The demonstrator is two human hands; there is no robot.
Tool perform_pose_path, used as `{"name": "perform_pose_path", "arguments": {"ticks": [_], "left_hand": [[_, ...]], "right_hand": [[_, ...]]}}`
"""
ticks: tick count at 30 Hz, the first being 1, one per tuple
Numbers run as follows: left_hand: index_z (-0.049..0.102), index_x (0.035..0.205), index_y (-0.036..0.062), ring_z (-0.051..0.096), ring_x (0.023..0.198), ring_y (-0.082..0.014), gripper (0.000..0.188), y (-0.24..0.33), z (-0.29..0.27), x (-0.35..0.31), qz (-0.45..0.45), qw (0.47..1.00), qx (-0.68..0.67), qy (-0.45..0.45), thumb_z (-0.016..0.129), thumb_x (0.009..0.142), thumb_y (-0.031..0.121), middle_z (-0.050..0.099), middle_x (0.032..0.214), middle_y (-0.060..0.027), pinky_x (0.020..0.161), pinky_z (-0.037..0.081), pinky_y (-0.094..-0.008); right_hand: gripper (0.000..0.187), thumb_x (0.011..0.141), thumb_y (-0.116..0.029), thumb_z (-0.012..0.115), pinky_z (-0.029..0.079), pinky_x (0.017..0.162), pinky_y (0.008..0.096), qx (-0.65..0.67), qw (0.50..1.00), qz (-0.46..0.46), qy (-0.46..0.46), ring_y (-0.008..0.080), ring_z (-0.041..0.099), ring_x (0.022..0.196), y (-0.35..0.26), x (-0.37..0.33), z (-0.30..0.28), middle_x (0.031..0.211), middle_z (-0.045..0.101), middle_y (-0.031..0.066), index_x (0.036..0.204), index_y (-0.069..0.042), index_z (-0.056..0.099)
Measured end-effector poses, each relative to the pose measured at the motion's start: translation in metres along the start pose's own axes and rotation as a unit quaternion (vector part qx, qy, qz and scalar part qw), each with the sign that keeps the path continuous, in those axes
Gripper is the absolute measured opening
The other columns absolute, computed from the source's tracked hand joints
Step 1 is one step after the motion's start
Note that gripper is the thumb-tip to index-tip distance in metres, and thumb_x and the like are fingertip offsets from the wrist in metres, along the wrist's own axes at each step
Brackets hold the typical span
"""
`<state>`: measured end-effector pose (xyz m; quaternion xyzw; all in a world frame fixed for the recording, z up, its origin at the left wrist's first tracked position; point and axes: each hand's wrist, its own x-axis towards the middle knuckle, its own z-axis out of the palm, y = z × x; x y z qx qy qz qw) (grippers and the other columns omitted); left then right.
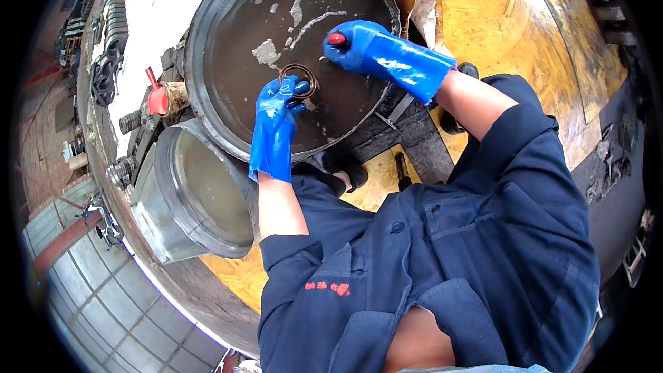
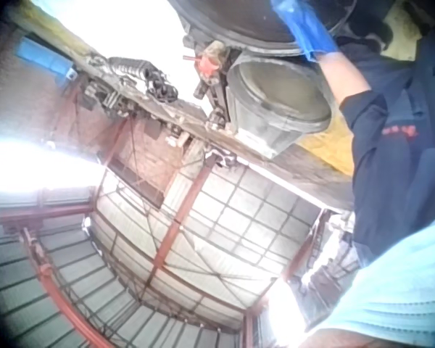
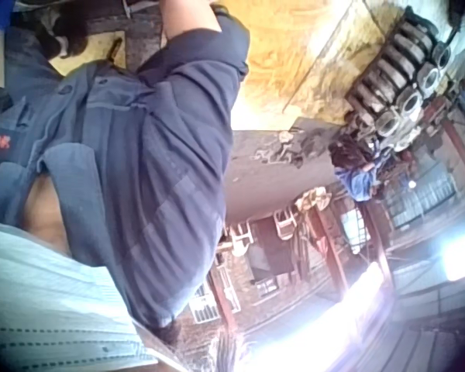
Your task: The person uses a red-handled brush to scrub a small metal ring held in their left hand. They repeatedly dip the ring into a large metal basin filled with a dark liquid and scrub it thoroughly.
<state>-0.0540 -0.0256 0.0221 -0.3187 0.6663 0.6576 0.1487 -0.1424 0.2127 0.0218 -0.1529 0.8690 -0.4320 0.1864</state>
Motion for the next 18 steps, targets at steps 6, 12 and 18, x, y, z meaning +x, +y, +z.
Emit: {"name": "perform_pose_path", "arguments": {"ticks": [6,12,18], "left_hand": [[0.067,0.127,0.008,0.074,0.098,-0.019,0.033,-0.003,0.002,0.004,0.011,0.998,-0.015,-0.055,0.067,0.101,0.027,0.078,0.11,-0.0076,0.077,0.054,-0.0334],[0.073,0.121,0.0077,0.074,0.096,-0.0198,0.028,0.004,0.009,0.001,0.047,0.998,0.024,-0.016,0.067,0.101,0.027,0.078,0.106,-0.0072,0.078,0.056,-0.0356],[0.073,0.121,0.0078,0.074,0.094,-0.0178,0.027,-0.003,0.002,0.008,0.054,0.998,0.036,-0.004,0.067,0.102,0.027,0.078,0.106,-0.0062,0.075,0.057,-0.0325]], "right_hand": [[0.022,0.095,-0.015,0.073,0.059,0.089,0.0352,0.154,0.94,-0.304,0.006,0.0235,0.074,0.097,-0.015,-0.006,0.01,0.106,0.077,0.0131,0.115,-0.008,0.076],[0.022,0.093,-0.029,0.07,0.058,0.082,0.038,0.151,0.988,-0.006,-0.011,0.0294,0.074,0.092,-0.005,-0.004,0.0,0.097,0.076,0.014,0.105,-0.013,0.076],[0.023,0.093,-0.028,0.071,0.058,0.085,0.0362,0.286,0.95,-0.123,0.029,0.0227,0.075,0.091,-0.02,-0.007,-0.004,0.097,0.077,0.0128,0.109,-0.012,0.077]]}}
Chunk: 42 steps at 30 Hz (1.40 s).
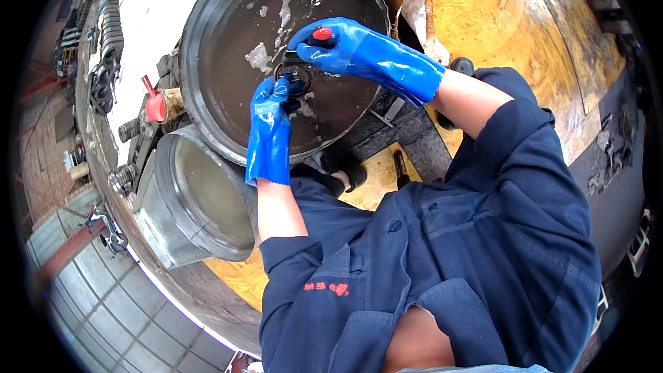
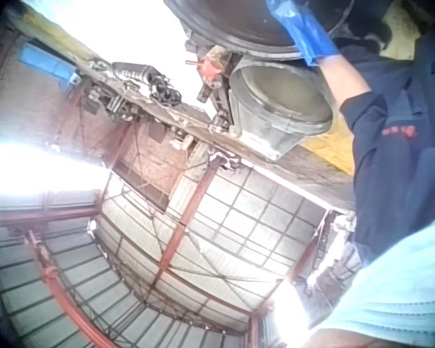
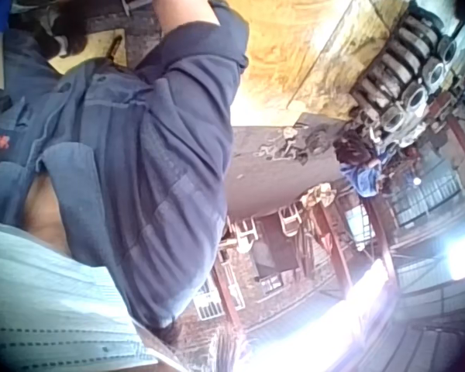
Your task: The person uses a red-handled brush to scrub a small metal ring held in their left hand. They repeatedly dip the ring into a large metal basin filled with a dark liquid and scrub it thoroughly.
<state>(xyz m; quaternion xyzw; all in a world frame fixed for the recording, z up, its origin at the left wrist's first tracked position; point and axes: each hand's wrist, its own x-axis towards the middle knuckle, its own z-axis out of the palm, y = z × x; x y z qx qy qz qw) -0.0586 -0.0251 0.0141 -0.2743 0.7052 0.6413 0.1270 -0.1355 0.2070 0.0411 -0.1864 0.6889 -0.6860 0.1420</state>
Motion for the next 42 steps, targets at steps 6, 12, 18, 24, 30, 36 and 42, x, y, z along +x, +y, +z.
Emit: {"name": "perform_pose_path", "arguments": {"ticks": [6,12,18,24,30,36,42], "left_hand": [[0.069,0.126,0.0066,0.074,0.102,-0.019,0.03,0.006,0.006,-0.006,0.05,0.999,-0.014,-0.008,0.067,0.103,0.026,0.077,0.111,-0.0074,0.075,0.056,-0.0334],[0.067,0.13,0.0037,0.074,0.104,-0.0195,0.038,0.009,0.015,-0.013,0.111,0.993,0.025,0.032,0.069,0.103,0.03,0.077,0.112,-0.0092,0.08,0.055,-0.0324],[0.064,0.132,0.0018,0.071,0.107,-0.0188,0.041,0.004,0.011,-0.013,0.122,0.991,-0.014,0.056,0.067,0.104,0.032,0.075,0.114,-0.0101,0.082,0.053,-0.0316],[0.067,0.126,0.0029,0.071,0.101,-0.017,0.039,0.005,0.009,-0.009,0.099,0.995,0.006,0.029,0.067,0.104,0.034,0.076,0.112,-0.0091,0.081,0.053,-0.0305],[0.07,0.12,0.0036,0.071,0.094,-0.015,0.035,0.005,0.018,-0.01,0.101,0.995,0.009,0.022,0.067,0.104,0.035,0.076,0.106,-0.0072,0.077,0.054,-0.0286],[0.07,0.119,0.0031,0.072,0.092,-0.0158,0.031,0.003,0.013,-0.008,0.098,0.995,-0.022,0.023,0.065,0.105,0.03,0.076,0.103,-0.0069,0.075,0.056,-0.0314],[0.069,0.119,0.0016,0.073,0.095,-0.0189,0.029,0.008,0.012,-0.014,0.072,0.996,-0.045,0.026,0.062,0.106,0.026,0.076,0.106,-0.0088,0.079,0.059,-0.0339]], "right_hand": [[0.029,0.095,-0.027,0.072,0.057,0.087,0.0333,-0.076,0.986,0.15,-0.009,0.0152,0.072,0.091,0.014,0.003,-0.005,0.099,0.077,0.0076,0.116,-0.008,0.076],[0.038,0.093,-0.038,0.069,0.056,0.082,0.0351,0.058,0.965,0.254,-0.01,0.0184,0.07,0.087,0.044,-0.013,-0.003,0.095,0.076,0.0091,0.11,-0.005,0.076],[0.039,0.09,-0.042,0.067,0.056,0.081,0.0386,-0.118,0.929,0.351,0.002,0.0266,0.073,0.086,0.004,-0.001,-0.011,0.091,0.076,0.0152,0.105,-0.008,0.077],[0.022,0.096,-0.028,0.07,0.057,0.081,0.0332,-0.028,0.984,0.173,-0.044,0.0156,0.07,0.085,0.003,-0.012,0.008,0.093,0.076,0.0059,0.109,-0.011,0.077],[0.021,0.092,-0.021,0.069,0.057,0.079,0.037,-0.273,0.957,0.058,-0.074,0.0309,0.072,0.087,0.01,-0.006,0.014,0.099,0.074,0.0165,0.11,-0.012,0.076],[0.026,0.09,-0.024,0.071,0.058,0.088,0.0419,-0.254,0.962,-0.016,-0.102,0.0343,0.072,0.101,0.012,-0.022,0.028,0.11,0.075,0.0135,0.115,-0.019,0.076],[0.029,0.09,-0.023,0.072,0.058,0.092,0.0407,-0.296,0.953,-0.041,-0.055,0.0337,0.071,0.107,0.036,-0.018,0.021,0.117,0.074,0.0112,0.119,-0.019,0.075]]}}
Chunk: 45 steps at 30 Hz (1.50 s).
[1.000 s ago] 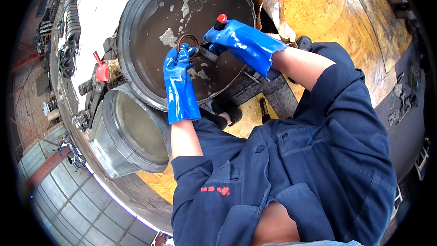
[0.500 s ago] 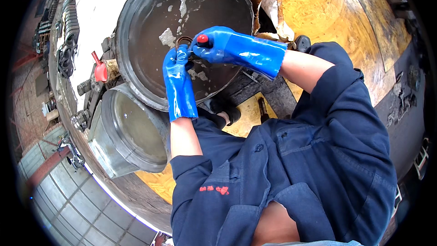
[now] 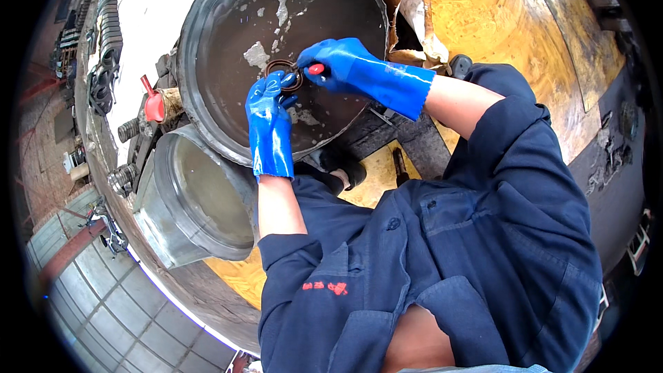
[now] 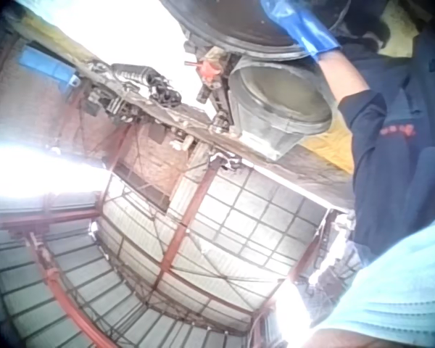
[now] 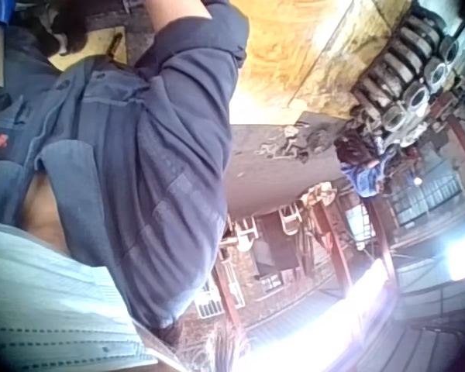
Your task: The person uses a red-handled brush to scrub a small metal ring held in their left hand. They repeatedly dip the ring into a large metal basin filled with a dark liquid and scrub it thoroughly.
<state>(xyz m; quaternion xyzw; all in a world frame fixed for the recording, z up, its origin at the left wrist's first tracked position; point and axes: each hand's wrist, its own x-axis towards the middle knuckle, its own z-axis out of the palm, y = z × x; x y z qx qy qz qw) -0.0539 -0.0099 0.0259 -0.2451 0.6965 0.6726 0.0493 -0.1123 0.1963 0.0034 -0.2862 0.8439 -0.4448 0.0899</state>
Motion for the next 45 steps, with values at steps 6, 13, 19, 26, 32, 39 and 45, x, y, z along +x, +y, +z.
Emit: {"name": "perform_pose_path", "arguments": {"ticks": [6,13,19,26,32,39,45], "left_hand": [[0.069,0.12,0.001,0.074,0.102,-0.0207,0.029,0.001,-0.001,-0.003,-0.005,1.0,-0.015,0.004,0.062,0.106,0.026,0.077,0.11,-0.0107,0.08,0.059,-0.0356],[0.068,0.126,0.0026,0.073,0.108,-0.0234,0.035,0.001,0.003,0.003,0.003,0.998,0.041,-0.037,0.063,0.105,0.029,0.077,0.113,-0.0118,0.086,0.058,-0.0391],[0.071,0.122,0.0041,0.072,0.094,-0.0155,0.038,-0.001,0.002,0.0,0.035,0.997,0.072,-0.007,0.072,0.101,0.035,0.077,0.104,-0.0068,0.075,0.056,-0.03],[0.07,0.125,-0.0004,0.068,0.09,-0.0145,0.039,0.004,0.023,-0.001,0.09,0.982,0.16,-0.031,0.069,0.103,0.032,0.072,0.104,-0.0062,0.076,0.054,-0.0293],[0.073,0.123,0.0061,0.071,0.093,-0.0222,0.029,-0.016,0.014,0.021,0.265,0.886,0.379,-0.003,0.066,0.101,0.025,0.075,0.104,-0.0129,0.087,0.056,-0.0378],[0.075,0.119,0.0039,0.067,0.088,-0.0163,0.025,-0.032,-0.002,0.026,0.26,0.937,0.219,0.082,0.069,0.099,0.017,0.074,0.098,-0.0079,0.082,0.053,-0.0327],[0.07,0.125,-0.0033,0.068,0.098,-0.0166,0.033,-0.019,0.01,0.011,0.173,0.978,0.112,0.019,0.068,0.104,0.022,0.073,0.111,-0.0089,0.09,0.054,-0.0314]], "right_hand": [[0.023,0.094,-0.022,0.069,0.059,0.088,0.0362,0.082,0.98,0.18,0.01,0.0277,0.074,0.098,0.012,0.021,-0.014,0.106,0.076,0.013,0.113,-0.012,0.076],[0.027,0.099,-0.029,0.067,0.055,0.086,0.032,0.273,0.938,0.212,0.022,0.0128,0.069,0.088,0.001,0.015,-0.027,0.096,0.076,0.0066,0.109,-0.006,0.076],[0.038,0.093,-0.042,0.068,0.055,0.085,0.0361,0.16,0.934,0.313,-0.07,0.0184,0.071,0.086,-0.016,0.014,-0.055,0.094,0.077,0.0088,0.107,-0.008,0.077],[0.025,0.092,-0.034,0.066,0.058,0.078,0.0429,0.02,0.995,-0.071,0.074,0.0383,0.072,0.088,0.007,0.004,-0.02,0.093,0.075,0.0133,0.106,-0.016,0.076],[0.029,0.091,-0.036,0.068,0.055,0.074,0.0374,0.18,0.932,0.315,-0.016,0.0216,0.069,0.075,-0.005,0.019,-0.021,0.083,0.073,0.0095,0.102,-0.01,0.077],[0.038,0.103,-0.036,0.062,0.053,0.076,0.0263,0.559,0.81,0.178,-0.023,0.01,0.066,0.075,-0.009,-0.012,-0.031,0.08,0.072,0.0075,0.101,-0.002,0.077],[0.026,0.093,-0.033,0.071,0.057,0.075,0.0331,0.29,0.922,0.248,-0.059,0.0157,0.069,0.076,-0.009,0.022,-0.018,0.081,0.073,0.0062,0.103,-0.009,0.077]]}}
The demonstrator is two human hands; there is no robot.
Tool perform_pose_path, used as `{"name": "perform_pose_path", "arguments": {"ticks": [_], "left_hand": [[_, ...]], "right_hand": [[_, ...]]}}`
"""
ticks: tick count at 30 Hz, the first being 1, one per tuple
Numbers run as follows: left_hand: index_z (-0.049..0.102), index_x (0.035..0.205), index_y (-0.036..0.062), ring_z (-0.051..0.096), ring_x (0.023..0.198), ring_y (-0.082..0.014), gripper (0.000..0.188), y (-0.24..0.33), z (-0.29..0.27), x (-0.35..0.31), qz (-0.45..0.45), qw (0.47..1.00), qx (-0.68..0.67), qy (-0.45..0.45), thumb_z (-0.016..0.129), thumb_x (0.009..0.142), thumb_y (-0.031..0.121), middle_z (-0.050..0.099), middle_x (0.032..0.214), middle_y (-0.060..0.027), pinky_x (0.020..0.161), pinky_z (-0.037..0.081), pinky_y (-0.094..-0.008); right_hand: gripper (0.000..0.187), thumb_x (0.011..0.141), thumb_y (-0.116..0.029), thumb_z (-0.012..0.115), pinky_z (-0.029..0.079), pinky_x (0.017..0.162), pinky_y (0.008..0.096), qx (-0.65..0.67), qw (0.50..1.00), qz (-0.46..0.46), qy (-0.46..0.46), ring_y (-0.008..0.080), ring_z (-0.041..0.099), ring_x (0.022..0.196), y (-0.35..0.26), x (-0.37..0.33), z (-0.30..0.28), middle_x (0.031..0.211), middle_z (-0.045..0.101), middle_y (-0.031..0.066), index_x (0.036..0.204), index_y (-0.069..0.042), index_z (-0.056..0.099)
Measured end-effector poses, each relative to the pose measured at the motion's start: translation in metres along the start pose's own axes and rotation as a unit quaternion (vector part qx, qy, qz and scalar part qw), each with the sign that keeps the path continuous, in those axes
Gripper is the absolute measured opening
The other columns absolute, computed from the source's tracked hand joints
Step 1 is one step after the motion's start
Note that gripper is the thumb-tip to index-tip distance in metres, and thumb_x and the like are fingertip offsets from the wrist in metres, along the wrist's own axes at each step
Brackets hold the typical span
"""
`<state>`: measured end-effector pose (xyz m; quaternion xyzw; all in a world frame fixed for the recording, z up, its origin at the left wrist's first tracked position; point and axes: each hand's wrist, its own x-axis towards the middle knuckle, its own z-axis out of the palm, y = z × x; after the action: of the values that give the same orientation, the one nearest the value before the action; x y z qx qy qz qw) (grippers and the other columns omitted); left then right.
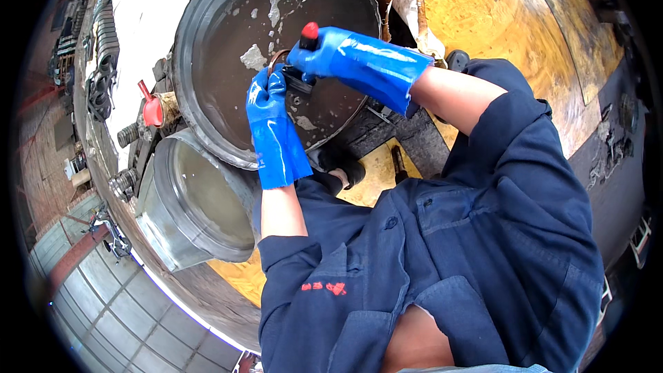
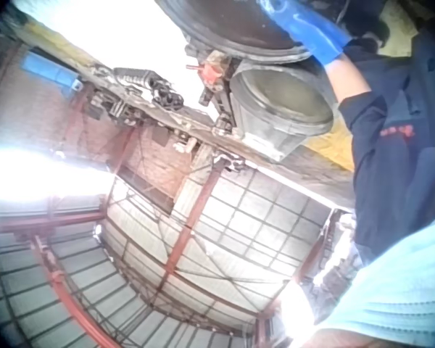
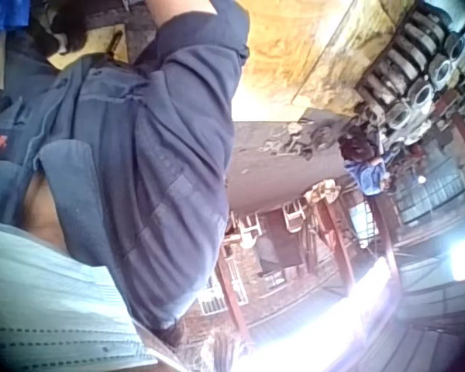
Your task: The person uses a red-handled brush to scrub a small metal ring held in their left hand. They repeatedly dip the ring into a large metal basin filled with a dark liquid and scrub it thoroughly.
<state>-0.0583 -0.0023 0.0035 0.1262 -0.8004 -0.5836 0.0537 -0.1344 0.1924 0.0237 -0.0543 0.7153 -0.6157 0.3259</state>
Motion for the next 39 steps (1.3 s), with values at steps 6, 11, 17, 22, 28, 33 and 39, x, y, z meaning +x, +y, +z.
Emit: {"name": "perform_pose_path", "arguments": {"ticks": [6,11,17,22,28,33,39], "left_hand": [[0.071,0.124,-0.0032,0.069,0.097,-0.0175,0.04,-0.02,-0.008,0.004,-0.056,0.997,0.046,0.014,0.071,0.102,0.03,0.073,0.111,-0.0115,0.087,0.055,-0.0343],[0.073,0.121,-0.0005,0.06,0.085,-0.0099,0.038,0.002,-0.006,0.006,-0.009,0.993,0.11,0.047,0.074,0.1,0.031,0.071,0.097,-0.0013,0.078,0.05,-0.0284],[0.076,0.108,0.0054,0.072,0.107,-0.0318,0.029,0.021,-0.02,0.016,0.378,0.802,0.462,0.025,0.083,0.082,0.017,0.075,0.113,-0.0121,0.09,0.057,-0.0442],[0.075,0.109,0.0125,0.07,0.116,-0.0318,0.039,0.059,-0.016,0.036,0.447,0.682,0.573,-0.079,0.085,0.072,0.017,0.074,0.117,-0.0089,0.093,0.057,-0.0449],[0.073,0.114,0.0128,0.069,0.118,-0.0297,0.031,0.164,0.1,0.07,0.594,0.584,0.53,-0.156,0.074,0.083,0.017,0.074,0.12,-0.006,0.096,0.056,-0.0462],[0.07,0.112,0.0097,0.067,0.124,-0.0313,0.023,0.179,0.186,0.092,0.623,0.506,0.558,-0.211,0.064,0.091,0.017,0.072,0.127,-0.009,0.097,0.056,-0.0432],[0.068,0.123,0.0119,0.059,0.134,-0.0248,0.029,0.157,0.22,0.118,0.512,0.535,0.636,-0.217,0.058,0.097,0.018,0.067,0.138,-0.0054,0.106,0.051,-0.0403]], "right_hand": [[0.029,0.092,-0.034,0.064,0.059,0.085,0.0458,-0.398,0.915,-0.071,-0.004,0.0328,0.072,0.102,-0.027,-0.024,0.012,0.113,0.074,0.0114,0.116,-0.02,0.071],[0.024,0.092,-0.033,0.065,0.059,0.083,0.0454,-0.399,0.905,-0.101,0.105,0.0337,0.072,0.099,-0.009,-0.028,-0.004,0.107,0.075,0.0108,0.111,-0.02,0.072],[0.018,0.086,-0.03,0.07,0.058,0.071,0.0481,-0.42,0.886,-0.193,0.039,0.0342,0.074,0.088,-0.009,-0.048,-0.009,0.096,0.075,0.0098,0.1,-0.018,0.071],[0.024,0.082,-0.02,0.072,0.059,0.07,0.048,-0.527,0.825,-0.165,-0.117,0.0341,0.076,0.092,-0.022,-0.069,-0.01,0.097,0.077,0.0113,0.104,-0.013,0.075],[0.037,0.081,-0.016,0.076,0.058,0.079,0.0447,-0.549,0.812,-0.123,-0.157,0.0292,0.076,0.103,-0.029,-0.087,-0.023,0.111,0.078,0.0059,0.118,-0.016,0.076],[0.031,0.08,-0.016,0.077,0.058,0.077,0.0452,-0.524,0.827,-0.151,-0.135,0.0295,0.077,0.1,-0.017,-0.093,-0.028,0.106,0.079,0.0059,0.11,-0.015,0.079],[0.027,0.079,-0.016,0.076,0.058,0.075,0.0464,-0.502,0.838,-0.181,-0.112,0.0305,0.077,0.097,-0.004,-0.086,-0.029,0.102,0.079,0.0064,0.107,-0.015,0.079]]}}
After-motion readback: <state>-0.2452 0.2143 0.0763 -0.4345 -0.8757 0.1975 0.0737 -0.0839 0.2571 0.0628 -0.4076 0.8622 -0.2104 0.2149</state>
